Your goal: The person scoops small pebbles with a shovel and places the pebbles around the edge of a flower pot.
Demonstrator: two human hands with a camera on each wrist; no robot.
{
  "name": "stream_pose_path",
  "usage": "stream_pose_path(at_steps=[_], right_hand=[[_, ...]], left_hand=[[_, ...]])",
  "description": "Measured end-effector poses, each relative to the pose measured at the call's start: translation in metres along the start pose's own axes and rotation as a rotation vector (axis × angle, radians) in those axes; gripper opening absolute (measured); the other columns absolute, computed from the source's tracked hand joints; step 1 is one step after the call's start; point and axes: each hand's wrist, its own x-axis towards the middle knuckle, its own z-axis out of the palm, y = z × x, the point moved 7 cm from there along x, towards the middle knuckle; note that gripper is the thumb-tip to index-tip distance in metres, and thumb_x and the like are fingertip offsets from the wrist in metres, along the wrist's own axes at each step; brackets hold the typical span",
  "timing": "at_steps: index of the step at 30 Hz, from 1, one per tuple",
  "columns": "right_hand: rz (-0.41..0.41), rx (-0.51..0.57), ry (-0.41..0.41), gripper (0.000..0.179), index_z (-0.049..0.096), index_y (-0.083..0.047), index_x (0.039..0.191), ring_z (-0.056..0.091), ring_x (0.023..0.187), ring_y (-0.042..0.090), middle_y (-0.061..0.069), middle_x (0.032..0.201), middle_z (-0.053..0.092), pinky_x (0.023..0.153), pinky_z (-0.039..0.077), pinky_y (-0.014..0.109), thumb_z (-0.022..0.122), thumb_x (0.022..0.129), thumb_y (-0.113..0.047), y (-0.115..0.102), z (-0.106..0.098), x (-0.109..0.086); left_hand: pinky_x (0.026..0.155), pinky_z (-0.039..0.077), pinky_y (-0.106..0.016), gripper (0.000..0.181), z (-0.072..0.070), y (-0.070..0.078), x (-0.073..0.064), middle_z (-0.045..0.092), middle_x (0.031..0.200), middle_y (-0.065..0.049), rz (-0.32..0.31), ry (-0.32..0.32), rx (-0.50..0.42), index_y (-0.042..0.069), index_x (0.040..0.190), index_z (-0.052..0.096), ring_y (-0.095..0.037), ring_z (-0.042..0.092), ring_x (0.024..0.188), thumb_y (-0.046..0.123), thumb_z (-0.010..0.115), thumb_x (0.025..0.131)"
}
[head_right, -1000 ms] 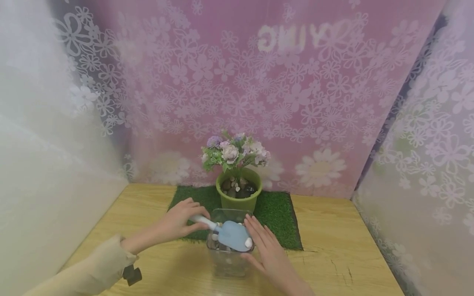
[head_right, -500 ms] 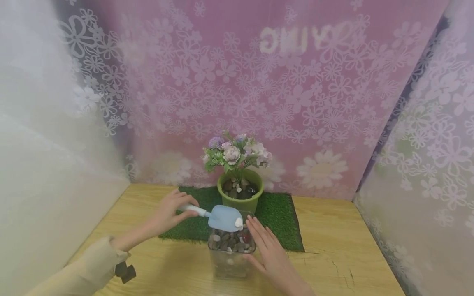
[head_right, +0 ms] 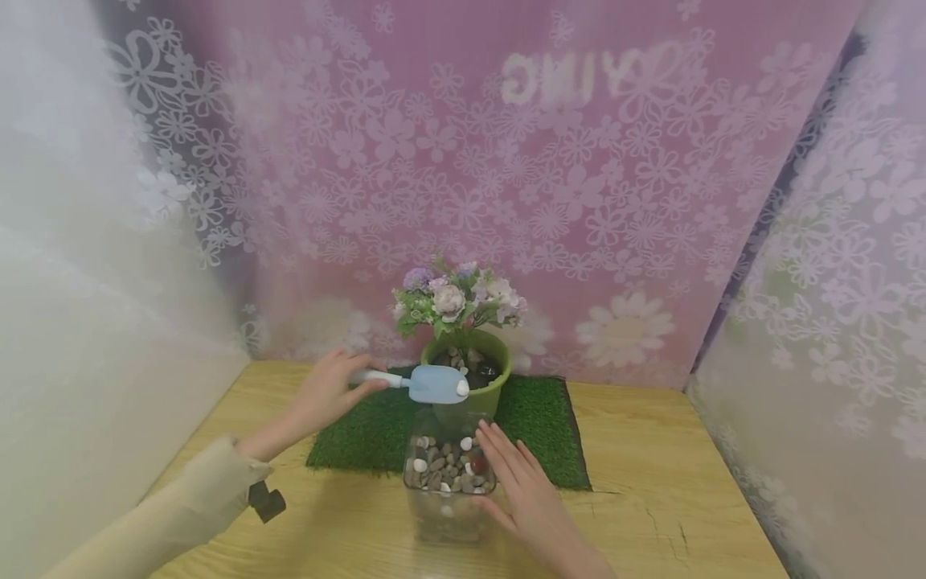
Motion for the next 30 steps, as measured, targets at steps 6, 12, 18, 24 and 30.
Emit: stream_pose_path(at_steps=[6, 12, 18, 24, 30], right_hand=[[-0.006, -0.027, 0.000, 0.082, 0.025, -0.008, 0.161, 0.027, 0.152, 0.024, 0.011, 0.165, 0.028, 0.122, 0.002, 0.021, 0.067, 0.097, -0.039, -0.001, -0.002, 0.001], [-0.018, -0.064, 0.009, 0.080, 0.026, -0.008, 0.161, 0.028, 0.151, 0.024, 0.011, 0.165, 0.030, 0.123, 0.002, 0.023, 0.064, 0.099, -0.044, -0.002, -0.003, 0.001], [-0.043, -0.082, -0.001, 0.080, 0.028, -0.005, 0.160, 0.029, 0.151, 0.027, 0.013, 0.164, 0.030, 0.123, -0.001, 0.025, 0.063, 0.099, -0.044, -0.003, -0.003, 0.002], [-0.039, -0.085, -0.007, 0.082, 0.025, -0.007, 0.161, 0.031, 0.150, 0.029, 0.013, 0.164, 0.029, 0.123, -0.001, 0.025, 0.064, 0.098, -0.043, -0.003, -0.003, 0.003], [-0.012, -0.076, -0.010, 0.086, 0.024, -0.011, 0.162, 0.029, 0.151, 0.026, 0.010, 0.165, 0.029, 0.123, 0.002, 0.025, 0.069, 0.095, -0.040, -0.002, -0.003, 0.002]], left_hand=[[0.078, 0.045, -0.038, 0.032, 0.014, 0.003, 0.017, 0.073, 0.098, -0.001, -0.018, 0.015, 0.045, 0.016, 0.107, 0.075, -0.018, 0.055, 0.084, 0.043, 0.073, 0.091], [0.076, 0.050, -0.040, 0.029, 0.028, 0.006, 0.033, 0.074, 0.097, -0.003, -0.049, 0.049, 0.089, 0.016, 0.106, 0.076, -0.023, 0.061, 0.086, 0.042, 0.073, 0.092], [0.071, 0.051, -0.041, 0.029, 0.044, 0.010, 0.047, 0.074, 0.092, -0.003, -0.066, 0.054, 0.156, 0.017, 0.105, 0.075, -0.024, 0.060, 0.081, 0.043, 0.073, 0.092], [0.076, 0.052, -0.040, 0.031, 0.062, 0.021, 0.065, 0.072, 0.090, -0.003, -0.091, 0.032, 0.357, 0.018, 0.101, 0.075, -0.024, 0.062, 0.086, 0.048, 0.070, 0.093], [0.086, 0.049, -0.038, 0.030, 0.074, 0.053, 0.084, 0.072, 0.103, -0.006, -0.014, 0.023, 0.565, 0.018, 0.109, 0.075, -0.025, 0.061, 0.105, 0.044, 0.069, 0.096]])
